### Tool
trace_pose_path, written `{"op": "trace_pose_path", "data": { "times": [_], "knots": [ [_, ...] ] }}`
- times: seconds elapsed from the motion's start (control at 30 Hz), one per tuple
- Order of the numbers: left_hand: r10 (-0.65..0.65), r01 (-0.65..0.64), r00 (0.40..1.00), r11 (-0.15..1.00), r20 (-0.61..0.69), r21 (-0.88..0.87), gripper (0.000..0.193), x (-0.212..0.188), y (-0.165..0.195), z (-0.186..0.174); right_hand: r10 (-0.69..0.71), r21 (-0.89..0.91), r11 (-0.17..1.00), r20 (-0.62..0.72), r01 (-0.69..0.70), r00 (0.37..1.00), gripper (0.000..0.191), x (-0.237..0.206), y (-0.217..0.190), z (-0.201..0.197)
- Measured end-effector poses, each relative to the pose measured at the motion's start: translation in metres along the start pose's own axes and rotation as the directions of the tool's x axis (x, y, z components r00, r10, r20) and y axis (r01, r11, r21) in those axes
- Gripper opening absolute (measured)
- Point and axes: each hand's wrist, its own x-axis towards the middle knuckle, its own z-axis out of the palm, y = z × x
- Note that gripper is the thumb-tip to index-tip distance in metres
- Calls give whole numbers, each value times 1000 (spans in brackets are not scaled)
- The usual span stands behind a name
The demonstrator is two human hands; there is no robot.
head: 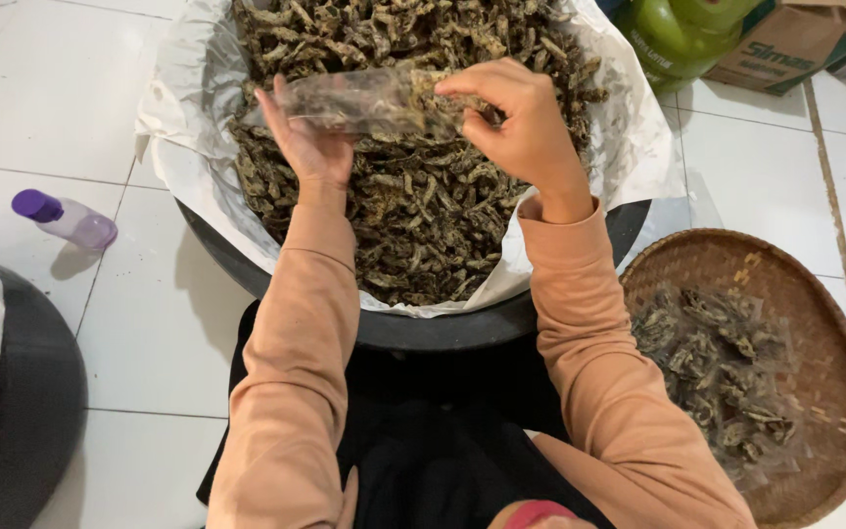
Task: The person sits on the floor beside a large basin of dried seahorses, opens small clear plastic bags, and pushes handfuls of the dried seahorses into each bag. Filled bags are placed on a woven bamboo tray beside them, and the person repeats the bagging with new bags.
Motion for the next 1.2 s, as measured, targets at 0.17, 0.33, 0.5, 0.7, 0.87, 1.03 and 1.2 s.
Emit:
{"op": "trace_pose_path", "data": {
  "times": [0.17,0.33,0.5,0.7,0.87,1.03,1.2],
  "knots": [
    [-9,30,996,967,84,-253,106,-1,-4,0,-7,-26,1000,15,8,1000,36,-2,5,11],
    [-105,135,987,951,122,-278,98,2,-24,-7,-34,-54,998,76,38,997,33,-1,3,31],
    [-22,6,999,914,-34,-406,67,15,-28,-19,24,6,1000,-17,-24,1000,30,-3,1,40],
    [-243,231,970,944,-25,-234,73,26,-17,-22,-88,-102,992,-94,79,992,25,0,7,56],
    [-210,176,973,943,-94,-282,86,19,-17,-11,-150,-130,983,-169,128,974,27,-7,6,74],
    [-167,145,983,960,-74,-238,80,10,-13,-3,0,-134,990,-307,-44,952,26,-10,14,91],
    [-168,176,984,961,55,-213,71,1,-27,10,-63,-177,984,-360,-2,931,24,-5,26,97]
  ]
}}
